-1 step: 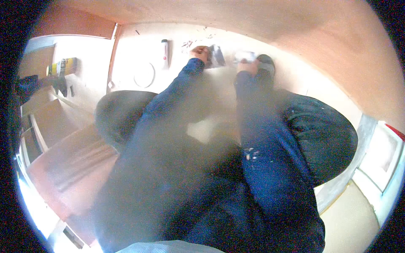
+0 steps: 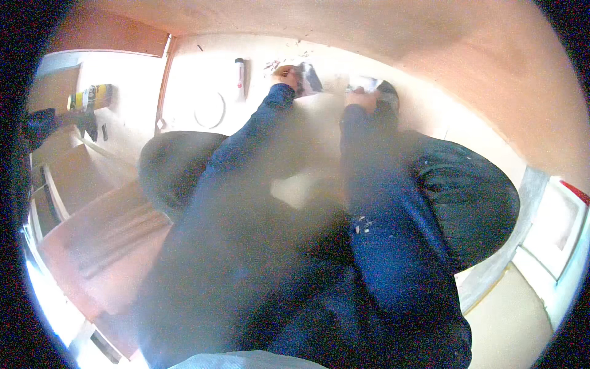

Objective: Applying wood filler or adhesive to a joint or surface during furniture assembly or repair.

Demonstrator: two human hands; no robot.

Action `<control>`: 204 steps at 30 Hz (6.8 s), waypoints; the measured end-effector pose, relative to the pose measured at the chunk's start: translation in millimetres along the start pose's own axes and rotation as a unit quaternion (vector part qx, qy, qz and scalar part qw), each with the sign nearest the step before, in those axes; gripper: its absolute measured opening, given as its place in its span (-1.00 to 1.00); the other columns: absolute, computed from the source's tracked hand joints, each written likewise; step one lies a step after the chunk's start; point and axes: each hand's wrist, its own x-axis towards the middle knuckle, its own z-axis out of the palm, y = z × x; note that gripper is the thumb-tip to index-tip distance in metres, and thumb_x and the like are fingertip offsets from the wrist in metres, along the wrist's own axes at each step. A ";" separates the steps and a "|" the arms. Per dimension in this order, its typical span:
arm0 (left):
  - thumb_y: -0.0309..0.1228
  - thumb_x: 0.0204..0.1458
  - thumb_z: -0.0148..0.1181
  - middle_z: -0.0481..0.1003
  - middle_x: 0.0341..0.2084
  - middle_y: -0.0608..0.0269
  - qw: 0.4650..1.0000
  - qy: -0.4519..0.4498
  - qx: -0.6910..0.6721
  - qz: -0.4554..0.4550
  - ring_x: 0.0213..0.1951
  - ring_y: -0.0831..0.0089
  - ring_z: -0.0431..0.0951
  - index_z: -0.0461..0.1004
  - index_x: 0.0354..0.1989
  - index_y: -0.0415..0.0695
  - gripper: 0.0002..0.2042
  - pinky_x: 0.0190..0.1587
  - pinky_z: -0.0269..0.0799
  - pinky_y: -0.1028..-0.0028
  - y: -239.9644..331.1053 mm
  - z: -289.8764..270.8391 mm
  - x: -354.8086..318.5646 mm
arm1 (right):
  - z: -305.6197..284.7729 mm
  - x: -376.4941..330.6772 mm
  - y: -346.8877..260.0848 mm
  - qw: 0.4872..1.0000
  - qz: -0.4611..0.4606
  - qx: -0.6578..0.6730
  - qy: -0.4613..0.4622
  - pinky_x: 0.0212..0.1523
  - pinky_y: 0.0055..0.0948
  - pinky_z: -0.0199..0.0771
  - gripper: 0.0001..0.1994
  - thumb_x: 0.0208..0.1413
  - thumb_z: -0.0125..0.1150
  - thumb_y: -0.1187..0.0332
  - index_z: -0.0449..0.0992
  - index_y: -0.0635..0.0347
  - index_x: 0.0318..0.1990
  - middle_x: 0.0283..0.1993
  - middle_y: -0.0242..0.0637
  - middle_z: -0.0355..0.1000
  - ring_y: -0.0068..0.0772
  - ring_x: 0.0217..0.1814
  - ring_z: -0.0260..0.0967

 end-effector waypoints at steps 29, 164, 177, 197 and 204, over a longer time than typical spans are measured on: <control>-0.09 -0.10 0.07 0.41 -0.22 -0.05 0.597 -0.409 -0.565 -0.397 -0.41 0.41 0.40 0.33 0.26 -0.42 -0.23 -0.56 0.36 0.67 87.4 -35.6 -80.3 | 89.9 64.2 151.2 0.951 -0.021 0.040 -0.307 -0.32 -0.20 0.68 -0.71 0.34 0.12 0.35 0.37 0.14 0.16 -0.10 -0.09 0.57 -0.22 -0.27 0.61; -0.28 0.02 0.35 0.63 -0.14 -0.29 0.915 -0.022 -0.074 -0.397 -0.06 -0.01 0.68 0.56 -0.05 -0.49 -0.53 0.04 0.54 0.23 -53.7 79.1 -128.8 | 10.9 -68.2 17.0 0.986 0.085 -0.075 -0.124 -0.16 -0.26 0.61 -0.71 0.07 0.41 0.25 0.69 0.29 -0.17 -0.26 -0.02 0.66 -0.15 -0.24 0.66; -0.21 -0.05 0.36 0.62 -0.16 -0.32 0.913 -0.075 -0.005 -0.401 -0.04 -0.05 0.67 0.60 -0.11 -0.46 -0.51 0.08 0.54 0.22 -41.3 100.6 -94.7 | 18.6 -37.7 -2.7 0.982 0.096 -0.113 -0.119 -0.03 -0.25 0.60 -0.71 0.02 0.40 0.28 0.71 0.18 -0.10 -0.19 -0.10 0.68 -0.17 -0.12 0.66; -0.15 0.05 0.25 0.57 0.05 -0.24 0.899 -0.120 0.019 -0.421 0.10 0.00 0.59 0.55 0.02 -0.43 -0.47 0.20 0.44 0.28 -109.2 85.2 -116.8 | 33.7 -64.5 57.4 0.971 0.058 -0.184 -0.144 0.11 -0.19 0.55 -0.59 0.02 0.33 0.15 0.67 0.34 -0.11 -0.10 0.14 0.61 0.07 0.01 0.59; -0.15 0.00 0.23 0.59 0.02 -0.18 0.902 -0.116 -0.017 -0.415 0.10 -0.03 0.60 0.62 -0.04 -0.32 -0.52 0.23 0.42 0.27 -81.3 81.6 -103.6 | 24.8 -58.8 21.8 0.979 0.073 -0.129 -0.143 -0.02 -0.15 0.60 -0.67 -0.03 0.31 0.20 0.70 0.26 -0.19 -0.21 0.07 0.64 0.06 -0.11 0.63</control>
